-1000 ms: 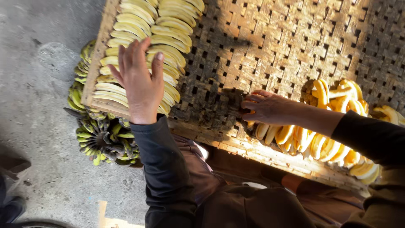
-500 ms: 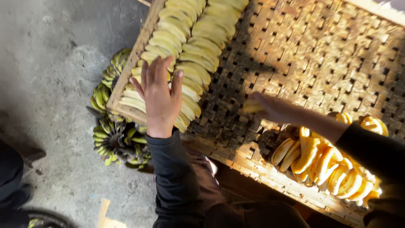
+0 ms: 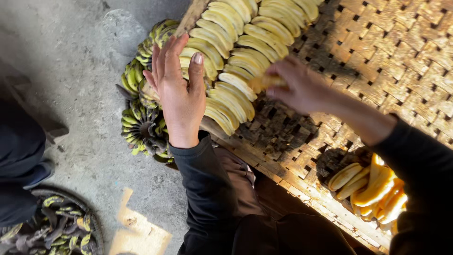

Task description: The person sits on the ground beside a woven bamboo drying tray and places peeled banana halves one at a time onto the tray, arranging them in neat rows while taking pieces from a pile of peeled bananas at the side. The tray gradually fills with evenly spaced banana pieces as the person continues placing them.

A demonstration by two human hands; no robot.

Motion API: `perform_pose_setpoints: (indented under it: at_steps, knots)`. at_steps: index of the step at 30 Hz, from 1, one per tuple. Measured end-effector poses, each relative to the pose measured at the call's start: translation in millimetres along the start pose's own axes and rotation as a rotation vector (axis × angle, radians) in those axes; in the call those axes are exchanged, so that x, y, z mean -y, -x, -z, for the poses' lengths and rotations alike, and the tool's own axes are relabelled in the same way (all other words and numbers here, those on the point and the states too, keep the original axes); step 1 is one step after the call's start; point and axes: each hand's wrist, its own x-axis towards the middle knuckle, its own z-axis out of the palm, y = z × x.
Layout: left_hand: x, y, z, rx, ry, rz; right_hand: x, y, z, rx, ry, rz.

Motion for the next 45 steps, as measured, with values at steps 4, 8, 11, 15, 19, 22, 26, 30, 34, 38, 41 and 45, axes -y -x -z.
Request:
perform_pose_setpoints:
  at_steps: [4,8,11,15,19,22,26,30,34,38,41,45]
  knots:
    - [20.5,-1.5,2.1,-0.021,0.005,0.038,39.8,46.1,-83.1,0.073,-0.098,0.149]
    - [28.1,5.6,5.6,-0.025,0.005,0.024,58.3,75.4,-130.9,-0.086,-0.225,0.108]
    - [30.8,8.2,6.7,-0.026,0.02,0.002,69.3,81.4,-146.6,-0.231,-0.127,0.132]
    - [33.3,11.1,8.5,-0.012,0.035,-0.007,81.9,85.1,-154.3,-0.318,0.022,0.109]
    - [37.3,15.3,11.7,-0.014,0.063,0.015,83.3,87.7,-149.5,-0.144,0.054,-0.102]
    - [43.1,17.0,11.6,-0.028,0.095,0.026,79.1,90.6,-139.5,-0.26,0.087,0.038]
    - [52.7,23.1,6.7,-0.051,0.089,-0.012,76.0,99.8,-125.1,-0.319,0.119,0.032]
    - [60.0,26.2,1.7,-0.051,0.074,-0.029,72.3,110.2,-120.5,-0.366,-0.095,0.046]
    - [57.6,27.2,1.6,-0.038,0.071,-0.038,64.2,111.2,-139.8,-0.481,-0.097,0.243]
    - [47.2,22.0,6.6,0.004,0.042,-0.016,57.3,112.2,-167.6,-0.517,-0.123,0.202]
    - [38.3,20.2,12.6,0.037,0.105,-0.094,60.2,123.1,-175.8,-0.649,0.008,0.235]
    - [26.6,22.3,15.1,0.073,0.251,-0.226,54.2,169.3,-141.0,-0.635,-0.069,0.18]
